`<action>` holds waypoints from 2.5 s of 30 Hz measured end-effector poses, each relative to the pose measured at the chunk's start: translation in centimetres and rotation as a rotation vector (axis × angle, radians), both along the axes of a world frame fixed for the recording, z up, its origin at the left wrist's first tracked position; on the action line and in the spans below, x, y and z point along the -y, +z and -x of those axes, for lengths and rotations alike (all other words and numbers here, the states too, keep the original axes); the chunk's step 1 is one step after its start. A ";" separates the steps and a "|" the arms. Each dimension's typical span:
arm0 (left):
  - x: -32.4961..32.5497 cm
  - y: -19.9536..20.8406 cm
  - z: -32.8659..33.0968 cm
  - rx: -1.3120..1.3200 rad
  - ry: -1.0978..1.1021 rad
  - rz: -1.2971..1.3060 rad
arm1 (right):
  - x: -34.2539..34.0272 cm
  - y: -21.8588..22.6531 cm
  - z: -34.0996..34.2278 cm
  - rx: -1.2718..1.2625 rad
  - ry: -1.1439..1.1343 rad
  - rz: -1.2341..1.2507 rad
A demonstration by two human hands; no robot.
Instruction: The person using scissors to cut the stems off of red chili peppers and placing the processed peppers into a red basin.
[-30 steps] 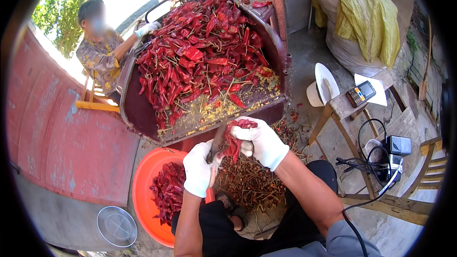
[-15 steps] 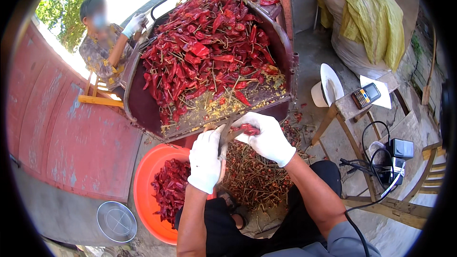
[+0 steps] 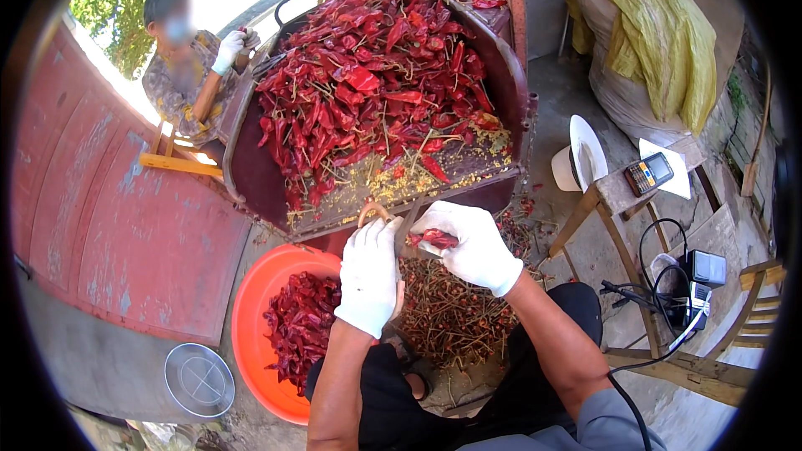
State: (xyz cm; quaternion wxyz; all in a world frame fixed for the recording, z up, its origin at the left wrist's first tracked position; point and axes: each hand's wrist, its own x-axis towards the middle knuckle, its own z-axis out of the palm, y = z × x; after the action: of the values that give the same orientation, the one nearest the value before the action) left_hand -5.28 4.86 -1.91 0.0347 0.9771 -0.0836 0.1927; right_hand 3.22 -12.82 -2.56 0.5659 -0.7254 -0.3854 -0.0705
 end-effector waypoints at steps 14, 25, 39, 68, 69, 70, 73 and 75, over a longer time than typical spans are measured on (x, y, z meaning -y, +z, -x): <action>1.2 -0.2 -0.5 -0.218 0.136 -0.030 | -0.2 -0.2 0.6 -0.049 -0.205 0.161; 1.3 -2.4 -1.5 -0.041 0.199 0.446 | -1.0 -1.3 -0.1 -0.601 -0.208 -0.125; -8.1 -3.1 -10.2 -0.209 0.600 0.081 | 0.4 0.1 -1.2 -1.465 0.118 -0.810; -6.0 -0.4 6.1 0.090 0.617 0.461 | -2.1 -1.5 2.0 -0.705 0.277 -0.013; -7.8 -0.5 7.1 -0.010 0.707 0.260 | -2.0 -1.4 1.9 -0.736 0.321 -0.027; -9.5 -0.6 8.1 -0.108 0.792 0.055 | -1.9 -1.1 1.9 -0.767 0.365 -0.041; -11.5 -0.8 8.3 -0.109 0.744 0.062 | -1.5 -0.2 2.2 -0.709 0.353 -0.010; -10.6 -0.4 5.2 -0.065 0.582 0.407 | -1.4 0.0 2.0 -0.727 0.384 -0.007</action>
State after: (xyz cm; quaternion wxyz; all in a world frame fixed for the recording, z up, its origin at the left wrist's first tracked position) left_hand -10.51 15.44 -2.27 0.1747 0.9387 0.2394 0.1762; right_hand 1.18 -11.46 -2.57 0.6706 -0.6160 -0.2883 0.2961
